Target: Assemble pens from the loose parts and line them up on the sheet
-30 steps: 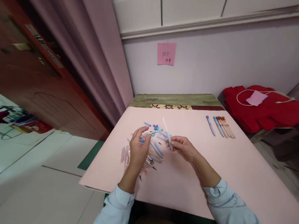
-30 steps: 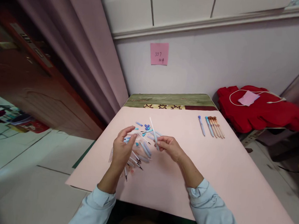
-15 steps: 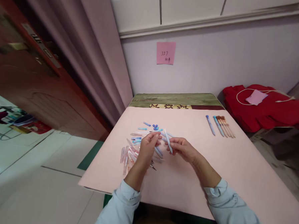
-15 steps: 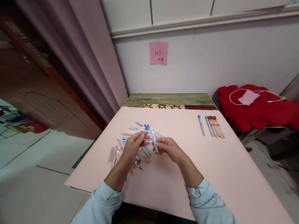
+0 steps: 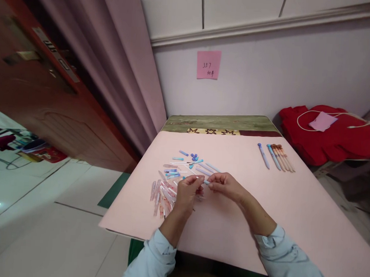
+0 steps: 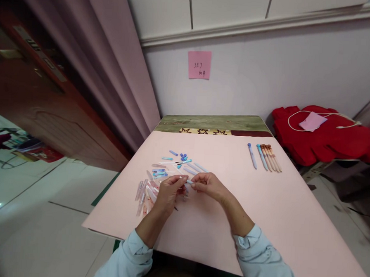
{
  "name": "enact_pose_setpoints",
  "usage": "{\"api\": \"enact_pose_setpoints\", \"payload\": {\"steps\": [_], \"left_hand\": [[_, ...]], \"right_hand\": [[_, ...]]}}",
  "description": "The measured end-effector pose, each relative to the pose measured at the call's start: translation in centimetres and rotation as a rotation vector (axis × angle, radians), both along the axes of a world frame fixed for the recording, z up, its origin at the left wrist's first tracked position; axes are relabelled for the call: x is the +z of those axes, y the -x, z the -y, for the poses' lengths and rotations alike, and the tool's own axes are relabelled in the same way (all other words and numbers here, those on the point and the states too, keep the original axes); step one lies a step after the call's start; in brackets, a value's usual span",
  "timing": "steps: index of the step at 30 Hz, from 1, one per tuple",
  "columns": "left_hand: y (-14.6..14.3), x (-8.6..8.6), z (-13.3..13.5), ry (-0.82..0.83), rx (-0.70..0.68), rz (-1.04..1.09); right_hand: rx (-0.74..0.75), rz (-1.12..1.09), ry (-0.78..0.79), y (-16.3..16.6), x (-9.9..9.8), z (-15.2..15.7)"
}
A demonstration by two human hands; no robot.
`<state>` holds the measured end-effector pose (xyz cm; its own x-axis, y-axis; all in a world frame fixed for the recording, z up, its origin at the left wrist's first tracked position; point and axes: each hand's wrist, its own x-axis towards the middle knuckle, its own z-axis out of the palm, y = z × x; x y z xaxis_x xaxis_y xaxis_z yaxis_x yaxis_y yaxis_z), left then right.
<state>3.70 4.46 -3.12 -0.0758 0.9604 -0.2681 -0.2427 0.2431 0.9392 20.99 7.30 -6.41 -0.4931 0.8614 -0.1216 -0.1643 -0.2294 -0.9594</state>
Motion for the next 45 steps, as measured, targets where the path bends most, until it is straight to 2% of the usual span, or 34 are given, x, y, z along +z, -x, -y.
{"api": "enact_pose_setpoints", "payload": {"steps": [6, 10, 14, 18, 23, 28, 34, 40, 45], "left_hand": [[-0.3, 0.2, 0.2, -0.095, -0.025, -0.099], [0.8, 1.3, -0.4, -0.130, 0.044, -0.104], [3.8, 2.2, -1.2, -0.176, 0.178, -0.125], [6.5, 2.2, -1.7, -0.198, 0.279, -0.134], [8.2, 1.9, -1.9, -0.198, 0.327, -0.132], [9.3, 2.5, -1.8, -0.212, 0.419, -0.126], [9.7, 2.7, -1.5, -0.205, 0.430, -0.105], [10.0, 2.2, -1.5, -0.204, 0.404, -0.105], [10.7, 2.0, -1.5, -0.208, 0.410, -0.120]], "right_hand": [[0.008, 0.059, -0.060, 0.2, -0.3, 0.1], [-0.173, 0.028, -0.064, 0.1, -0.3, -0.1], [-0.336, 0.059, -0.061, -0.8, 0.0, -0.7], [-0.480, 0.320, -0.112, -2.3, 0.0, -1.1], [-0.634, 0.832, -0.275, -3.8, 0.9, -0.8], [-0.637, 1.165, -0.381, -4.1, 1.9, -0.7], [-0.633, 1.392, -0.474, -4.2, 0.2, -1.2], [-0.602, 1.447, -0.516, -4.2, -0.6, -1.3], [-0.708, 1.381, -0.560, -4.0, -0.2, -1.1]]}}
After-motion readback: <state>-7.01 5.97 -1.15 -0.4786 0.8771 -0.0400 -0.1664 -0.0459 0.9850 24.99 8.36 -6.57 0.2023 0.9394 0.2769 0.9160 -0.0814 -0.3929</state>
